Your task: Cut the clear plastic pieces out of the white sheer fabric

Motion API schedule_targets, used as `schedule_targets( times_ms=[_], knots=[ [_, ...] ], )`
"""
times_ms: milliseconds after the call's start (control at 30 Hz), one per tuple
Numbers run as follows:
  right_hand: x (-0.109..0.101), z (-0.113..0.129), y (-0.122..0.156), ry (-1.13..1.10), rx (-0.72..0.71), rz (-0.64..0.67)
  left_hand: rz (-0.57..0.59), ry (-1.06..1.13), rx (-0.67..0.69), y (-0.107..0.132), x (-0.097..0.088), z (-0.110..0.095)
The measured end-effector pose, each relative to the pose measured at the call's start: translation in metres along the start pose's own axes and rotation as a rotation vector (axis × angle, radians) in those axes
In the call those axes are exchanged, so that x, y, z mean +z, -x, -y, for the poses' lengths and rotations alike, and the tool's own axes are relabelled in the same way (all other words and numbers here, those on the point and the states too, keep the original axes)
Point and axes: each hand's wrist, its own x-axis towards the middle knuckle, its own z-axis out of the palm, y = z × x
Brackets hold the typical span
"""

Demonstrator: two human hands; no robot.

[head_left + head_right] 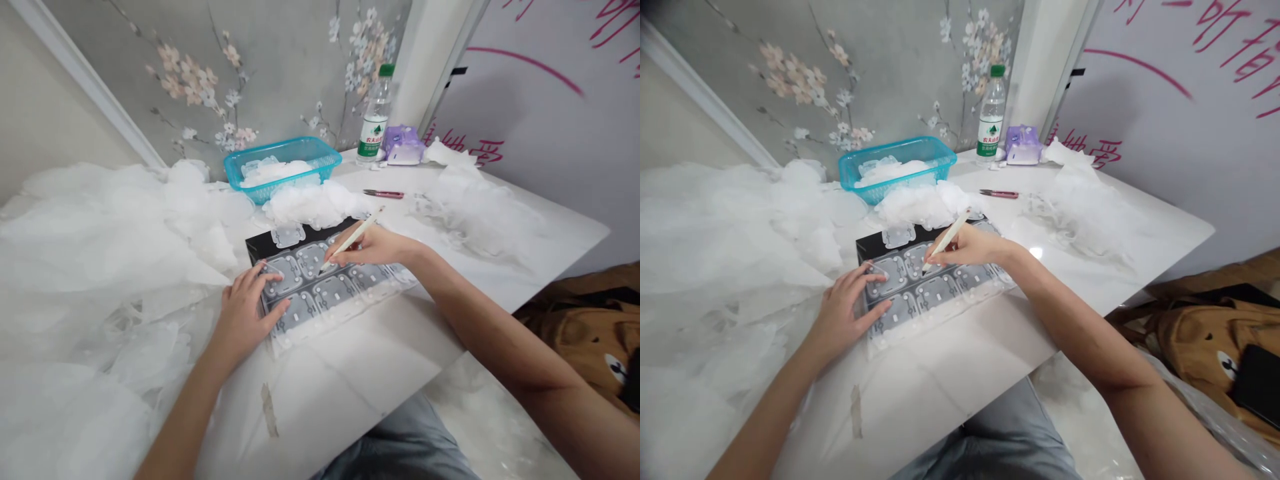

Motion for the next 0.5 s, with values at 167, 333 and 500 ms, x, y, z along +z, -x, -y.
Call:
schedule_targets(
  times_ms=[167,333,500],
  knots=[
    [0.003,-0.001,-0.001,0.01,-0.012,0.016,-0.228,-0.168,-0.029,0.013,0.0,-0.036],
    [0.006,0.002,-0.008,0.128,-0.118,-0.038,-0.239,-0.209,0.037,0.011,0.01,-0.062],
    [0.002,0.002,-0.012,0.194,-0.228,0.078,-0.006,-0.087,0.105,-0.015,0.027,-0.051]
  ],
)
